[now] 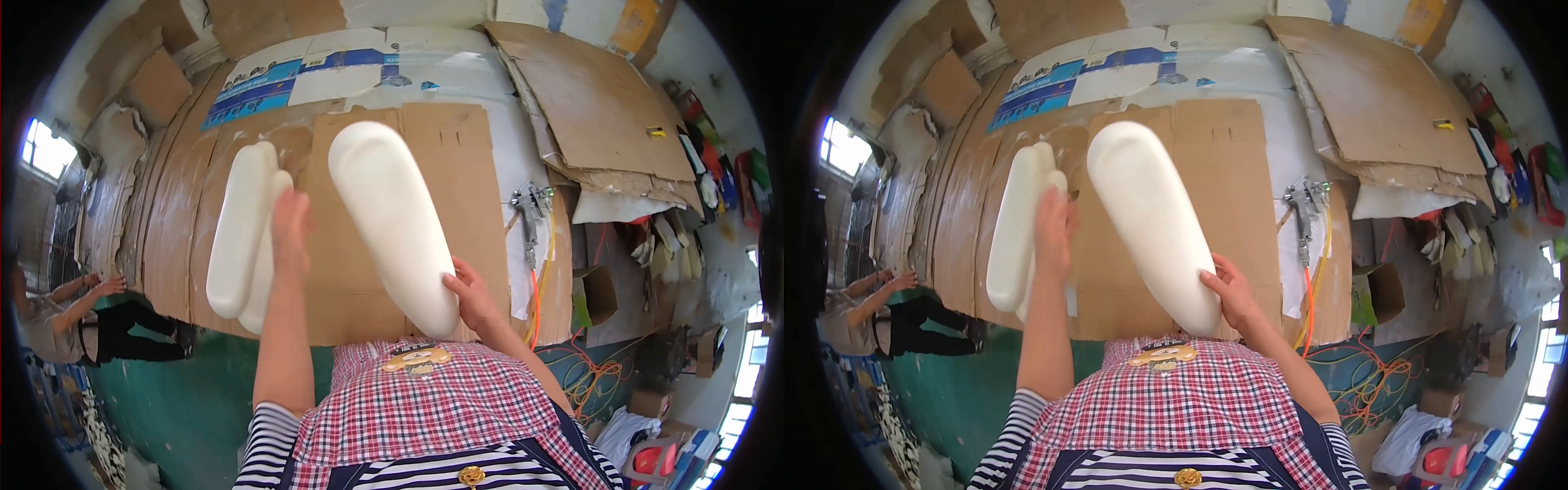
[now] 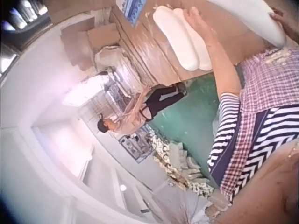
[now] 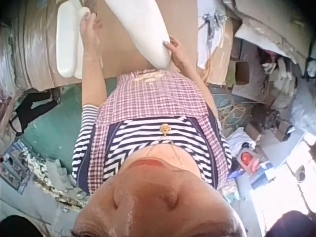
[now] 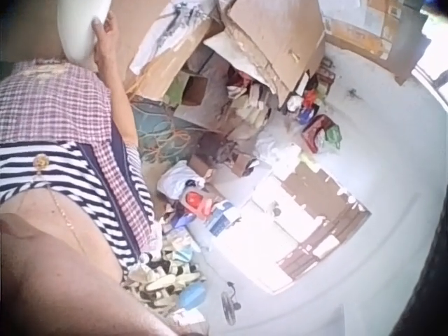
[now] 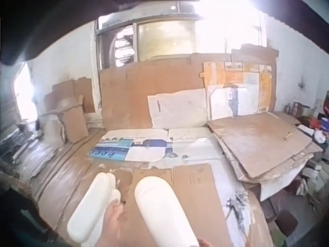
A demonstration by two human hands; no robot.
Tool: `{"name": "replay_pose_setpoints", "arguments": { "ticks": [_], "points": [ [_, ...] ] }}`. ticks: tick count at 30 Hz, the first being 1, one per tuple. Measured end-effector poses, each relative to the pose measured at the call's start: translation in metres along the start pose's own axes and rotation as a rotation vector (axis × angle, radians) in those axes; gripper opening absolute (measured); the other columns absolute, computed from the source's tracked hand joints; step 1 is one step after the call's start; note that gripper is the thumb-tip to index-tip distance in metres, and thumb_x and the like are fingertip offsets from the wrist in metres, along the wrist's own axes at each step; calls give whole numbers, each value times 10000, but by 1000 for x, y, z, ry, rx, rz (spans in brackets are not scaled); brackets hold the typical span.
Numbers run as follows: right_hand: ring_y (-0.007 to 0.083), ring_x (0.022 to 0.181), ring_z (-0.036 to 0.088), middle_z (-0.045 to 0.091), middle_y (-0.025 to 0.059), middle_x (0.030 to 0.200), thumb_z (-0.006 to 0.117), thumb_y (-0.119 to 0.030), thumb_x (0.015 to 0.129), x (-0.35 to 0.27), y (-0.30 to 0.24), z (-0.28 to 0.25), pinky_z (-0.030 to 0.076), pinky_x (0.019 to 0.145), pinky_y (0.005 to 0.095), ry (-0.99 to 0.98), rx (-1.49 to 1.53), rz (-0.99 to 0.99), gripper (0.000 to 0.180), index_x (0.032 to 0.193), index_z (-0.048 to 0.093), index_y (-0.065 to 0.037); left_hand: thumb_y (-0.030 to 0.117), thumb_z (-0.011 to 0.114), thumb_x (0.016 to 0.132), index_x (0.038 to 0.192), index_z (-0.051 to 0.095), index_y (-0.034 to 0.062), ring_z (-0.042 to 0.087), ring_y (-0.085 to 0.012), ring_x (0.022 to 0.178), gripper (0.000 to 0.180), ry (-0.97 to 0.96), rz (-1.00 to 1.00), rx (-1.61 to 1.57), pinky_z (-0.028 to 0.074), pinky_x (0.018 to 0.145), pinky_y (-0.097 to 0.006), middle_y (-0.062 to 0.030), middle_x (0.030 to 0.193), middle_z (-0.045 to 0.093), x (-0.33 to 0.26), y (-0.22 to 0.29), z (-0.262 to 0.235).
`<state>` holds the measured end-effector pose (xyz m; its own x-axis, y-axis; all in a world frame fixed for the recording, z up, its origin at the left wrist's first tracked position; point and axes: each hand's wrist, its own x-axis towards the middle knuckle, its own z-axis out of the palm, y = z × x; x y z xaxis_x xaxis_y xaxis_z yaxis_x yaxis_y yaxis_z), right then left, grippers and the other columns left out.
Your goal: The person picks up white foam components from a bag, arranges them on a cardboard-covered workbench, and uses a glue gun to apply adhesive.
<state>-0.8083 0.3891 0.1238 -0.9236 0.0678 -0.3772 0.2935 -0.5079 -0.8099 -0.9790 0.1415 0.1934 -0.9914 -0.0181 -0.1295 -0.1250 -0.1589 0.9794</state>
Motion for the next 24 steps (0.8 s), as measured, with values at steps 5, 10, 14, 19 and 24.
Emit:
{"name": "replay_pose_setpoints", "arguments": {
  "ticks": [5,10,14,19,24],
  "points": [
    [216,1100,530,547,131,1190,605,-166,874,14,-21,13,457,923,356,9,102,-33,525,1315,376,5,291,632,836,1403,260,34,487,-189,1120,725,-423,-248,24,446,862,-319,-119,1279,467,-73,-46,29],
    [207,1114,527,519,127,1216,556,-160,904,21,-51,36,477,926,353,-44,266,-130,507,1334,342,0,198,601,843,1368,322,55,542,-196,1095,611,-500,-228,2,491,853,-337,-109,1253,499,-88,-13,58],
    [208,1126,524,513,127,1224,560,-165,901,17,-77,53,479,925,353,-105,289,-114,547,1360,310,-4,149,614,839,1304,389,23,570,-150,1004,532,-460,-244,-218,500,791,-269,-73,1149,558,-77,14,63],
    [220,1124,529,511,139,1235,603,-178,866,2,-86,60,479,908,359,-205,169,-90,721,1430,175,-45,179,602,859,1275,413,7,575,-160,1026,488,-409,-317,-357,486,862,-294,-79,1155,564,-78,22,60],
    [232,1120,532,522,147,1224,610,-176,859,-5,-81,63,483,895,370,-213,175,-80,773,1446,119,-65,171,617,866,1270,422,11,558,-153,1048,476,-397,-345,-425,463,904,-296,-78,1166,559,-82,26,57]
  ]
}}
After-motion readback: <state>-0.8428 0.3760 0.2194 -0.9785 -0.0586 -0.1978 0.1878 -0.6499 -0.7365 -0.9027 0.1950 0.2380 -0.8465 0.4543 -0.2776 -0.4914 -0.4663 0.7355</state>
